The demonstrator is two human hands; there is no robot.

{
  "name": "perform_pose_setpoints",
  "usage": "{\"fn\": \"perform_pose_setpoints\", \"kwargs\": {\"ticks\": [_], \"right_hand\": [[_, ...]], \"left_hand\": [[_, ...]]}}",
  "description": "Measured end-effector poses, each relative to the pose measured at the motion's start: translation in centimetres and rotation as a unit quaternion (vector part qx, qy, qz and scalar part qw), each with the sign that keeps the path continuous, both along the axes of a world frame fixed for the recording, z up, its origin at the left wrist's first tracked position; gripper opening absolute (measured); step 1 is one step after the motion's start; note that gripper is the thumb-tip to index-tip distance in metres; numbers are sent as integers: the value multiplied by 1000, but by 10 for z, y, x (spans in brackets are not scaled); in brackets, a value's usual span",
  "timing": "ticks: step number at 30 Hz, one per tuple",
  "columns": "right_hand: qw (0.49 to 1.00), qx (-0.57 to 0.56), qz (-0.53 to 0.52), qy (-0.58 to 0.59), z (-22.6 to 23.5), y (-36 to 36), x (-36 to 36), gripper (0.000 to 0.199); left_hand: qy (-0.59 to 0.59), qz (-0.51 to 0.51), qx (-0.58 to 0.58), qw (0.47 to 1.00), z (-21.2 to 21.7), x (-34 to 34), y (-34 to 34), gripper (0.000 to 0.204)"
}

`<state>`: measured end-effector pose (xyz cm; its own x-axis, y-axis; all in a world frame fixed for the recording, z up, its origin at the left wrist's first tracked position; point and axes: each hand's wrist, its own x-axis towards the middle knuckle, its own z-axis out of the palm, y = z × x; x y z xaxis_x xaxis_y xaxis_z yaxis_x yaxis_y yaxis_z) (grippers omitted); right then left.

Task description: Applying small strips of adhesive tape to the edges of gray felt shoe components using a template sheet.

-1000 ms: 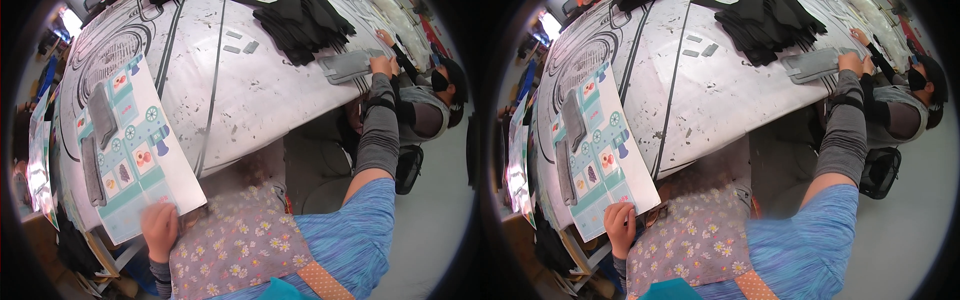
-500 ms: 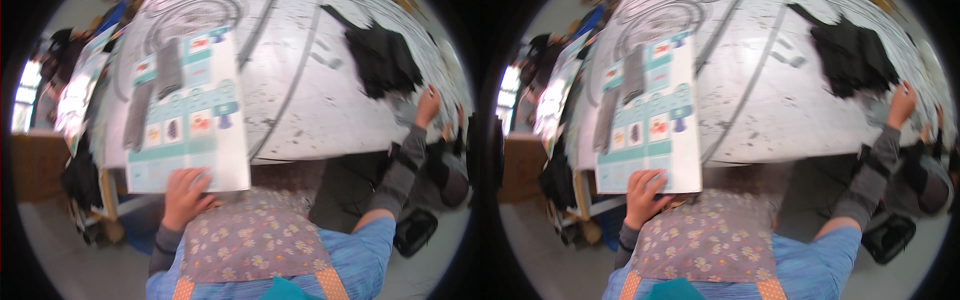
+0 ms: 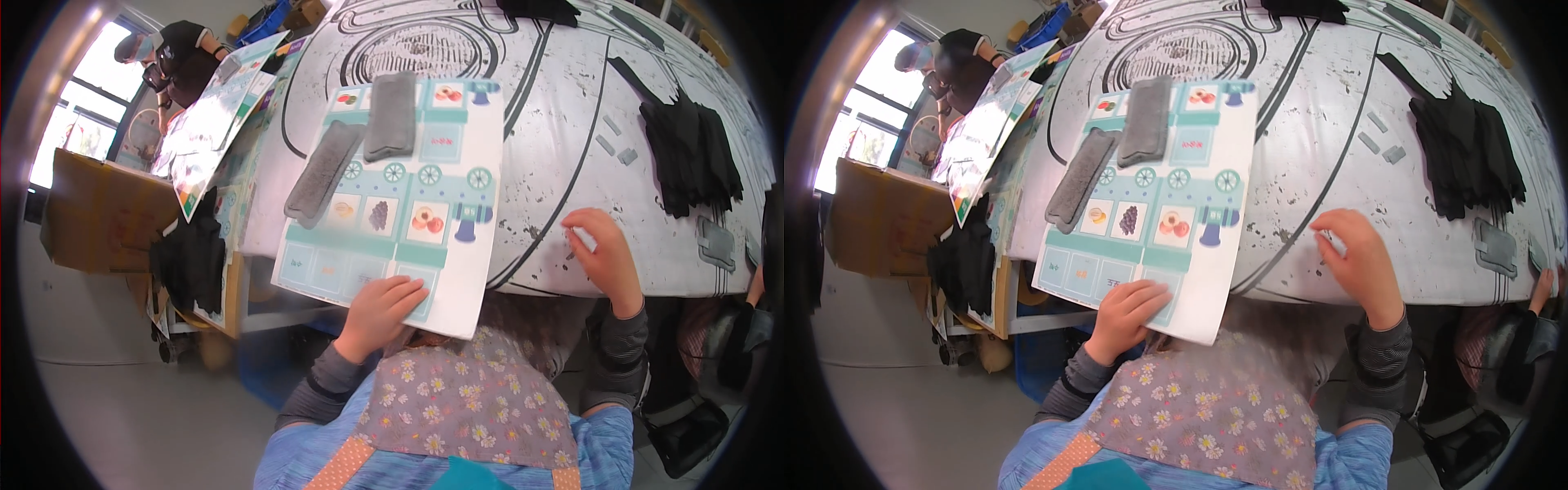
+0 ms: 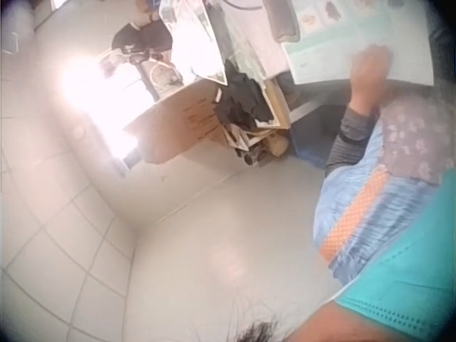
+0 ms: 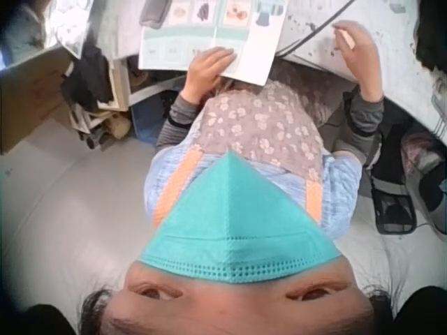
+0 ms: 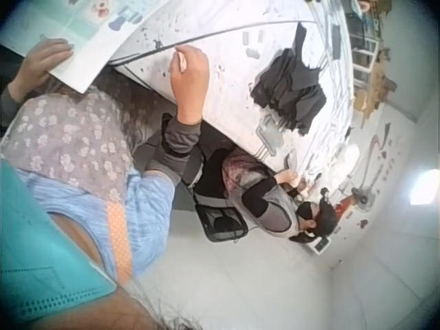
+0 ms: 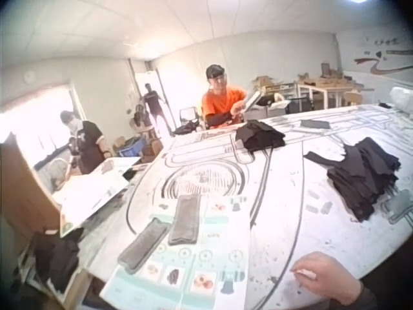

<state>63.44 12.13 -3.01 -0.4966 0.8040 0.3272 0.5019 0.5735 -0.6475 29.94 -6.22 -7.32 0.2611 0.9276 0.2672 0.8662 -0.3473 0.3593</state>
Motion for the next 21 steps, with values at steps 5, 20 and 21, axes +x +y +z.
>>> {"fn": "perform_pose_setpoints", "kwargs": {"ticks": [5, 20, 21], "right_hand": [[992, 25, 70, -98, 7, 13, -17, 23], [978, 44, 25, -201, -18, -12, -60, 45], [978, 44, 23, -203, -16, -12, -59, 45]], "left_hand": [[51, -26, -107, 993, 19, -92, -18, 50], [75, 3, -92, 993, 49, -54, 1, 65], [66, 0, -103, 992, 41, -41, 9, 65]]}}
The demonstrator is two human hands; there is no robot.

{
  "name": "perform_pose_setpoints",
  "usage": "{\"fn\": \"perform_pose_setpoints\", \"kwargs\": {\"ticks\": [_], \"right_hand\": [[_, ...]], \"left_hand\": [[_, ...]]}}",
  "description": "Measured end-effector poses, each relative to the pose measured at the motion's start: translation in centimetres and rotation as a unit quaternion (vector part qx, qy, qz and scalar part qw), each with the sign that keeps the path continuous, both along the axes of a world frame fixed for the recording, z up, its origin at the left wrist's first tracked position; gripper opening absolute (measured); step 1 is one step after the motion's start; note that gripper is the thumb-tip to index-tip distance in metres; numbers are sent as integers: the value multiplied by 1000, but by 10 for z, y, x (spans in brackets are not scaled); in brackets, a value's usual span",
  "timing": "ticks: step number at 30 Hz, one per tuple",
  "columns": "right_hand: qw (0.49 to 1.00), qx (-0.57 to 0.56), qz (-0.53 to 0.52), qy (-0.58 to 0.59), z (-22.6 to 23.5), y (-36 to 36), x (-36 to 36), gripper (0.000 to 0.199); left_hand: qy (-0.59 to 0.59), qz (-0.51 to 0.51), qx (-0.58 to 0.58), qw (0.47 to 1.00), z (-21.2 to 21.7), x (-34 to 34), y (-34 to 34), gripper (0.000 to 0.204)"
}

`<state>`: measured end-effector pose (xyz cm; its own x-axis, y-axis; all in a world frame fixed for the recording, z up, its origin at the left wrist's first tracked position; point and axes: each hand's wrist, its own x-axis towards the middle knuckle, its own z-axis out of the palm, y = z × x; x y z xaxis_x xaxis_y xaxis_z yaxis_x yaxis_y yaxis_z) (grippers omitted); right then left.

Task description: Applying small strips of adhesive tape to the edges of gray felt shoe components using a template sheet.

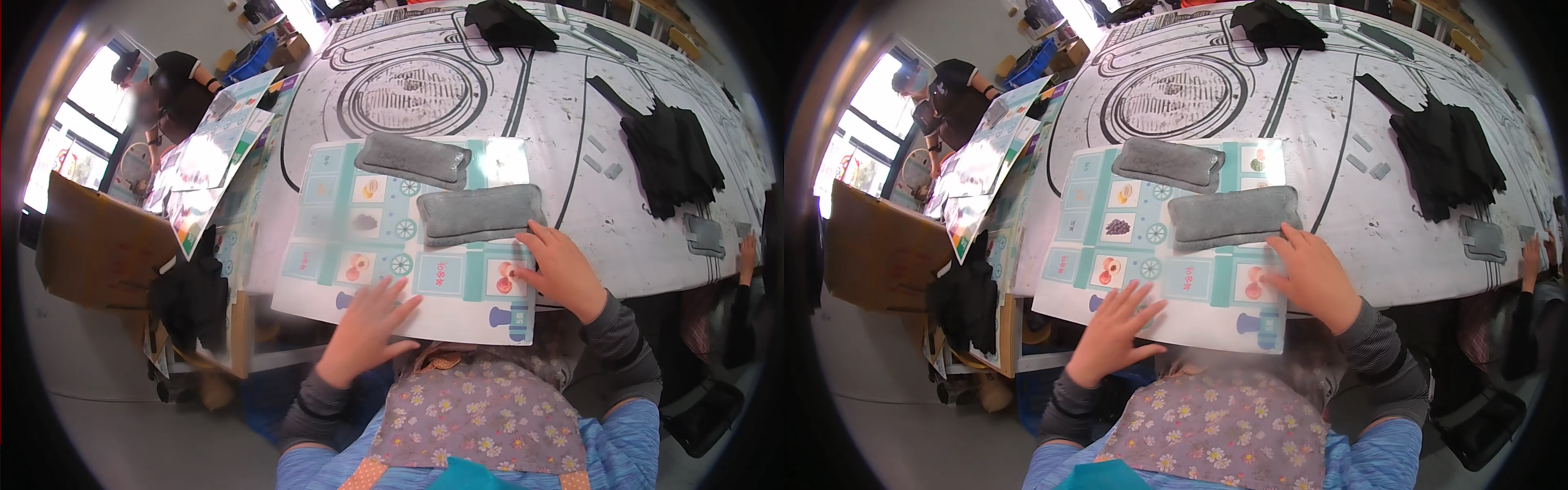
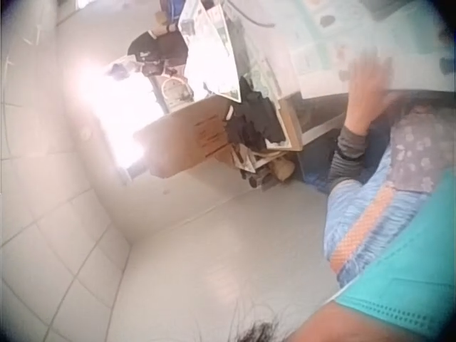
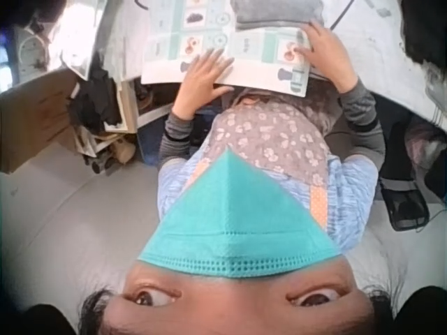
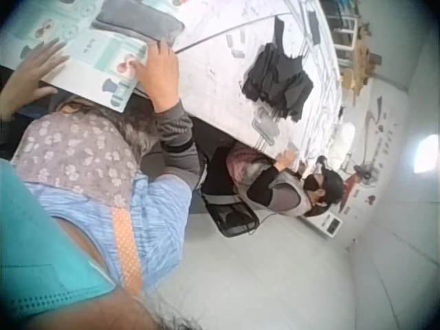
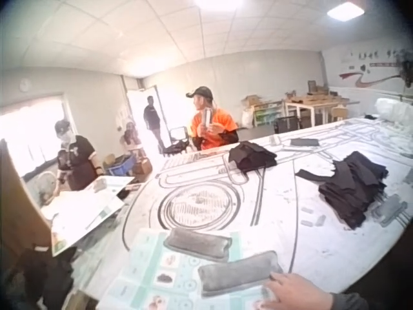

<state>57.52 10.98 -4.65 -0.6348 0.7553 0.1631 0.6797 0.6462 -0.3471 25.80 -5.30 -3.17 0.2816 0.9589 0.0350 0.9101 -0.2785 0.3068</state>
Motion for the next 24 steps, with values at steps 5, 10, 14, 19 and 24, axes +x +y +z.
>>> {"fn": "perform_pose_setpoints", "kwargs": {"ticks": [5, 10, 14, 19, 24], "right_hand": [[979, -19, -26, 201, 16, 11, 19, 28], [891, -97, -152, 416, 26, 29, 46, 14], [916, 40, -232, 326, 35, 78, 89, 15], [956, 19, -280, 86, 9, 161, 124, 18], [965, 9, -261, -6, -29, 202, 128, 24]], "left_hand": [[34, -60, 48, 996, -23, 27, 23, 61], [17, -69, 29, 997, -25, 40, 11, 57], [11, -46, 28, 998, -22, 47, 3, 57], [18, -50, 24, 998, -18, 55, -5, 57], [8, -49, -9, 999, -12, 65, -18, 61]]}}
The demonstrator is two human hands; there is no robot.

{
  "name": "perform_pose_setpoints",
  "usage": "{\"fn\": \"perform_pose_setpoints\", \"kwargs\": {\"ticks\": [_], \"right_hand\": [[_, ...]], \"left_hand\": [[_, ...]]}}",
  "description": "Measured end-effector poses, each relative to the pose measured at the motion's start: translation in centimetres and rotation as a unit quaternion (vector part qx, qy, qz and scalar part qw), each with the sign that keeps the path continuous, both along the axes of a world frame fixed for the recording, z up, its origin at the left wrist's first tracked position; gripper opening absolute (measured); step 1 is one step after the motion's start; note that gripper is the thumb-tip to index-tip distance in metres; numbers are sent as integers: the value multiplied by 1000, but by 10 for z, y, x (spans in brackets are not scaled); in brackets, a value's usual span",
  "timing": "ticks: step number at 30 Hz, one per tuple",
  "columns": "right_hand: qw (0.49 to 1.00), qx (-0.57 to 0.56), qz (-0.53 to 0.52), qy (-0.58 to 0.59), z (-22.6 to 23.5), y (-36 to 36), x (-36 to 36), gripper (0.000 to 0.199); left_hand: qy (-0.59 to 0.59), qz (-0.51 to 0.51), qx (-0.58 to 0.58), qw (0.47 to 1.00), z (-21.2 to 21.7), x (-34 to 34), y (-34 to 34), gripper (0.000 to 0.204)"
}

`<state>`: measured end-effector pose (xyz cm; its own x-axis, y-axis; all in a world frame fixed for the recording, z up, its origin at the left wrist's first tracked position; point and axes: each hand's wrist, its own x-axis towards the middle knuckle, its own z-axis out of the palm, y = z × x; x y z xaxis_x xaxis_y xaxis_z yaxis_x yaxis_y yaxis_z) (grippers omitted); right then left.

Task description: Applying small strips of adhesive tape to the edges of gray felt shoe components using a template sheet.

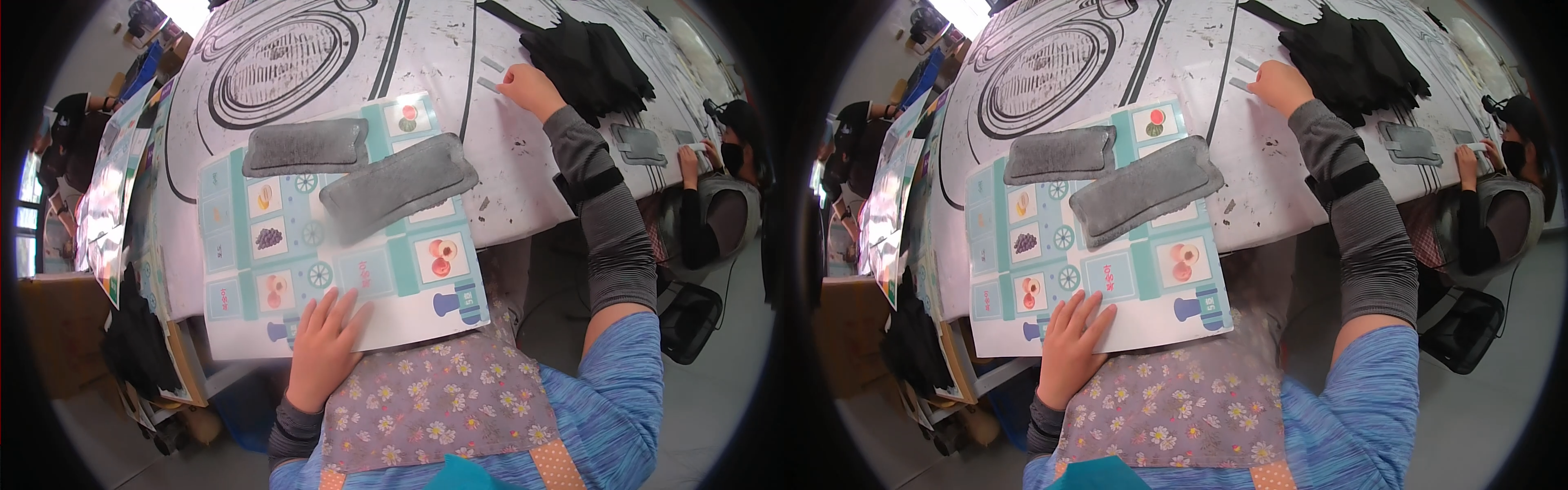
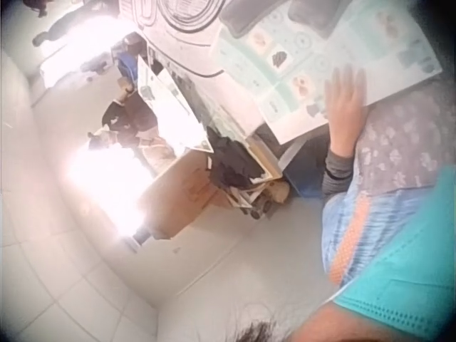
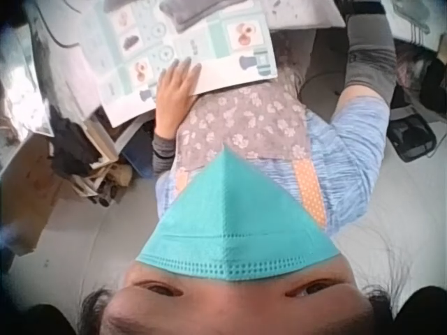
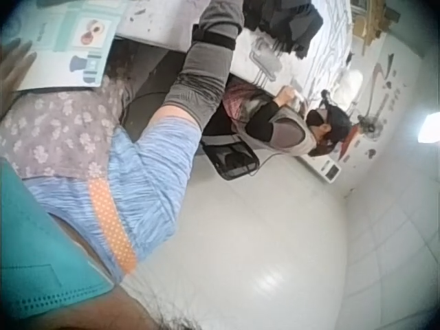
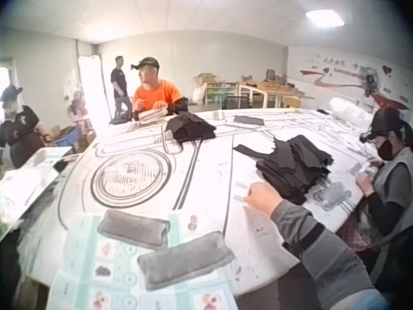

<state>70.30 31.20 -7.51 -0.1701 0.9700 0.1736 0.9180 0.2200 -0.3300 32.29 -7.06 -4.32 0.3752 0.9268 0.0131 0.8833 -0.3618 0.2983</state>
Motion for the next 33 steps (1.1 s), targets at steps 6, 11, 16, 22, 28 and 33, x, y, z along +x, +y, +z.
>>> {"fn": "perform_pose_setpoints", "kwargs": {"ticks": [6, 11, 16, 22, 28, 33], "right_hand": [[995, -89, -25, -34, -8, 30, -6, 29], [991, -124, -16, -44, 5, 26, -21, 21], [977, -49, 138, 155, 46, -37, -43, 16], [890, -141, 295, 319, 73, -204, -91, 10], [858, -139, 365, 335, 60, -268, -120, 9], [831, -164, 353, 398, 55, -264, -111, 17]], "left_hand": [[-51, 3, -26, 998, 16, 2, 2, 61], [-112, -20, -17, 993, 34, -1, 11, 54], [-161, 0, 38, 986, 38, 4, 23, 49], [-230, 7, 85, 970, 37, 22, 45, 41], [-285, -20, 29, 958, 33, 42, 49, 34], [-265, -1, -103, 959, 41, 38, 43, 23]]}}
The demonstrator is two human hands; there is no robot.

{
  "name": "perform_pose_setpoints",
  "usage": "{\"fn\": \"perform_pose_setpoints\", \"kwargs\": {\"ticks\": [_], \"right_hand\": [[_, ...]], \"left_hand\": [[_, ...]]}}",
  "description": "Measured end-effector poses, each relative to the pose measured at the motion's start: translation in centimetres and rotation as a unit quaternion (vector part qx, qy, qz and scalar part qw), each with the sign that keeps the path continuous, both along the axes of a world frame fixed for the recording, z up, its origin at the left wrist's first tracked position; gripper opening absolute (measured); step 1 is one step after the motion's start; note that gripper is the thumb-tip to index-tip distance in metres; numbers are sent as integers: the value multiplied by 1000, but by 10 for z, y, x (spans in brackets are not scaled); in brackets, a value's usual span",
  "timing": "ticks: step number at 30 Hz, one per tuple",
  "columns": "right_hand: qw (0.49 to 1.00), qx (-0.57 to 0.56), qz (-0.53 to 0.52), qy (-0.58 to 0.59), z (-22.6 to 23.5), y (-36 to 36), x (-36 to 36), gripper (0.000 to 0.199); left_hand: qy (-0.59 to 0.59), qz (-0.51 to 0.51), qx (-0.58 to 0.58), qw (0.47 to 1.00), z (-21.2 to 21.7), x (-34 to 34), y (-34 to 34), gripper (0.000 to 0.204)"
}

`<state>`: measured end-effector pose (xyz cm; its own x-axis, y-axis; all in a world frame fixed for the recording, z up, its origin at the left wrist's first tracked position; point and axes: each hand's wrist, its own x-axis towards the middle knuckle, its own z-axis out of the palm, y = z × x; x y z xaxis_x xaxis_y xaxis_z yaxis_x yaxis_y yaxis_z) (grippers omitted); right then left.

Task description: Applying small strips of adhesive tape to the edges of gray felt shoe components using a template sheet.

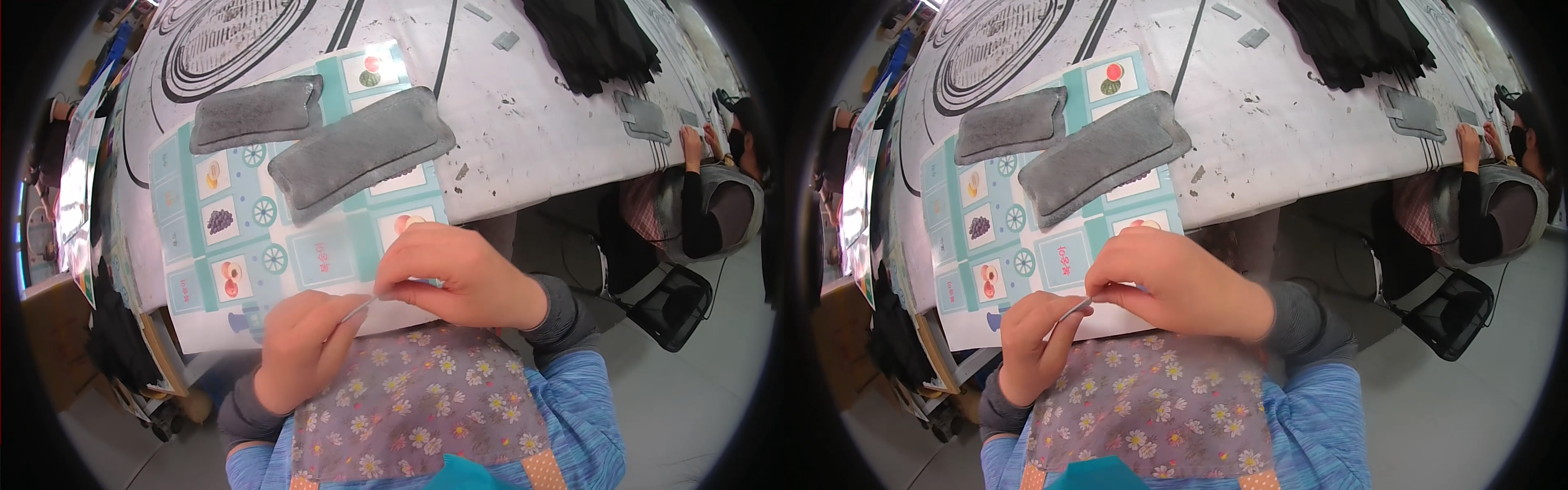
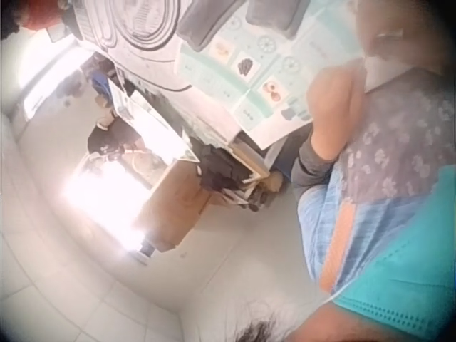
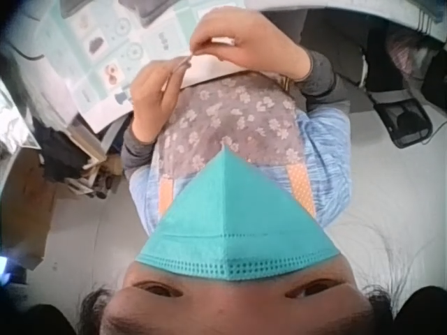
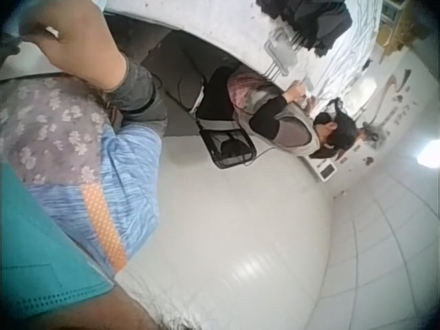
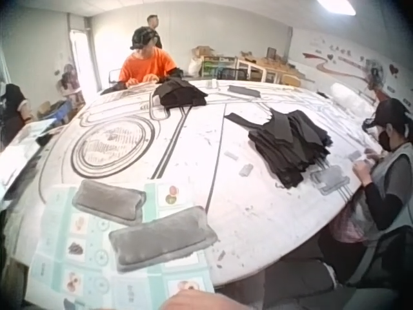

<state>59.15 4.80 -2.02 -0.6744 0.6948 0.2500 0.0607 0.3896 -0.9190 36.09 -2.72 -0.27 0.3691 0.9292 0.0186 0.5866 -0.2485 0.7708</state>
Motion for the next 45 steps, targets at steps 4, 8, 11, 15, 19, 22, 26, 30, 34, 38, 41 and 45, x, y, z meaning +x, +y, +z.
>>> {"fn": "perform_pose_setpoints", "kwargs": {"ticks": [4, 8, 11, 15, 19, 22, 26, 30, 34, 38, 41, 45], "right_hand": [[992, -45, -96, -63, 11, 34, 37, 11], [975, -102, -166, -111, 7, 115, 75, 13], [963, -132, -182, -145, -7, 149, 85, 14], [942, -173, -215, -192, -28, 166, 80, 14], [944, -202, -164, -205, -42, 176, 75, 12], [943, -204, -169, -203, -43, 181, 77, 18], [941, -209, -161, -211, -43, 185, 75, 17], [947, -225, -105, -204, -43, 187, 70, 15], [941, -233, -113, -219, -42, 187, 67, 16], [941, -235, -118, -212, -40, 187, 67, 17], [938, -253, -119, -203, -39, 188, 65, 18], [935, -245, -133, -220, -41, 189, 65, 17]], "left_hand": [[139, -46, -81, 986, 41, -19, 0, 16], [221, -67, -4, 973, 83, -41, 24, 14], [295, -48, 105, 949, 83, -43, 63, 20], [244, -114, 149, 951, 48, -27, 132, 24], [323, -210, 209, 899, 20, -16, 174, 24], [299, -231, 210, 902, 10, -17, 192, 25], [251, -238, 228, 910, 1, -17, 204, 22], [223, -252, 275, 900, -10, -4, 206, 20], [204, -255, 292, 899, -15, 1, 205, 20], [201, -251, 297, 899, -17, -3, 208, 21], [196, -242, 297, 903, -20, -5, 208, 22], [201, -233, 313, 899, -25, -3, 208, 23]]}}
